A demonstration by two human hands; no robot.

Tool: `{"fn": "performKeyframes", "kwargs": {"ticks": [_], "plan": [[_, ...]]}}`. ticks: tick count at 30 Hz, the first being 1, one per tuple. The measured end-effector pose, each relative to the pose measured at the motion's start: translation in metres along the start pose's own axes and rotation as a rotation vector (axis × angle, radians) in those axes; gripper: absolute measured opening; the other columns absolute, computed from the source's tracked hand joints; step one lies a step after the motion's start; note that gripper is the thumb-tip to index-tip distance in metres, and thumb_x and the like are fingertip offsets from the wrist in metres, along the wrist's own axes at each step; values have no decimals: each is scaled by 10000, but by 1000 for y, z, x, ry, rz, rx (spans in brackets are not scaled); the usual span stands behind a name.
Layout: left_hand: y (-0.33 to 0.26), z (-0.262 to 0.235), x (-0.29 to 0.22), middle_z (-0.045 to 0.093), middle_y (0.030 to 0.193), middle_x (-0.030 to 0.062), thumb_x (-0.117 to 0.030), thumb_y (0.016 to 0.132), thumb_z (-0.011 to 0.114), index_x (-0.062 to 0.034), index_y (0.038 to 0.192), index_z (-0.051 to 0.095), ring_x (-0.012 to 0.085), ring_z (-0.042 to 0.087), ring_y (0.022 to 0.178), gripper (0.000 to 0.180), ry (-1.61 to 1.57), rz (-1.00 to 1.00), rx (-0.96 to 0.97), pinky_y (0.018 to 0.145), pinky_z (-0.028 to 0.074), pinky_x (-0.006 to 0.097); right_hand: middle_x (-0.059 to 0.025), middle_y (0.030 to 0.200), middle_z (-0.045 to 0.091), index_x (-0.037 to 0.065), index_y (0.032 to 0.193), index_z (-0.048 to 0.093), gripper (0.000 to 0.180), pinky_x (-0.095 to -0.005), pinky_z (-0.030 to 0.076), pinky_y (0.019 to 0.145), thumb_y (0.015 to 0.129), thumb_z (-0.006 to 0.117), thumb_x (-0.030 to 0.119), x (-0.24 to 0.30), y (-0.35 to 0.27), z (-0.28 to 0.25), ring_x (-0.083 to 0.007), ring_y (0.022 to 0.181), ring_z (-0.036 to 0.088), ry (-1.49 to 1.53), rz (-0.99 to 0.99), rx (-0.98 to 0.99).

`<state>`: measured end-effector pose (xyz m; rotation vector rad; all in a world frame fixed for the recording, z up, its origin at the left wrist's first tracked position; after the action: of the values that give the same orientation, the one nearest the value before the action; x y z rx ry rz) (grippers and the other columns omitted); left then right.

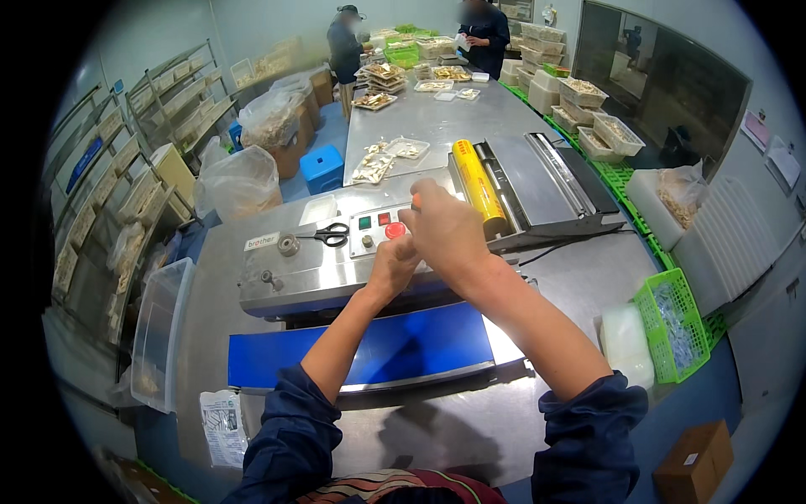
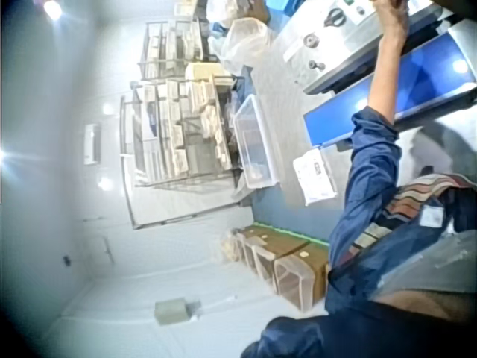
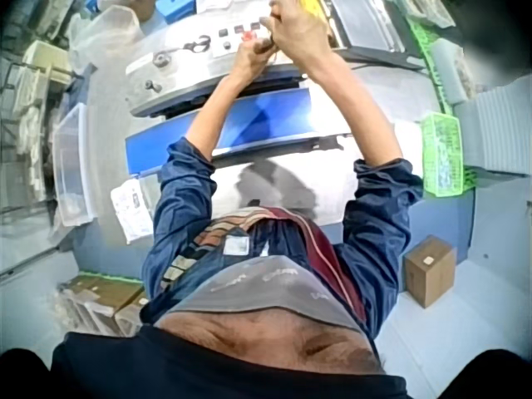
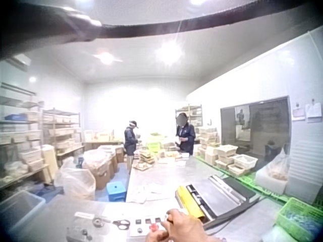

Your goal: The person uses a screwdriver to remove screws from a blue metal cover on a Brother packaging machine. They remove the cover, adjust internal components, and then reattach the cover by tightening the screws.

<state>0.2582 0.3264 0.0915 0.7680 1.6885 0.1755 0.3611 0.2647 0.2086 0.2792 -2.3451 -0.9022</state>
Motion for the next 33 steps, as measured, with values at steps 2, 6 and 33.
{"fn": "performKeyframes", "kwargs": {"ticks": [2, 6, 33], "plan": [[1, 0, 8, 564, 615, 90, -72, 823, 637, 13, 824, 636, 110, 480, 554, 85, 41, -10, 5, 535, 409, 279, -162, 716, 597, 8, 952, 541, 249, -375, 488, 573, 788, 656, 156, 0, 1, 1, -326, 633, 615, 2, 1, 5], [2, 0, 5, 570, 620, 83, -67, 822, 639, 14, 838, 643, 101, 477, 559, 83, 2, -34, -1, 533, 409, 279, -160, 718, 598, 8, 951, 543, 245, -376, 486, 572, 785, 654, 150, -3, 0, 3, -323, 635, 615, 18, 14, 7], [3, 6, 1, 555, 606, 127, -96, 742, 677, -32, 748, 615, 292, 555, 533, 89, 486, 294, -164, 496, 440, 374, -147, 815, 571, 24, 946, 525, 197, -332, 474, 664, 782, 606, 99, -29, 25, 3, -237, 720, 588, 244, 59, 463]]}}
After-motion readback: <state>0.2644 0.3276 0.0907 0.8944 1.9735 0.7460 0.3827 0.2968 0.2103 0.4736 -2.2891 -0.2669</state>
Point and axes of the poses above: each hand's wrist, its own y-axis towards the middle knuckle, its own z-axis out of the palm, x = y × z, the point moved 3 cm from there along y, towards the middle knuckle
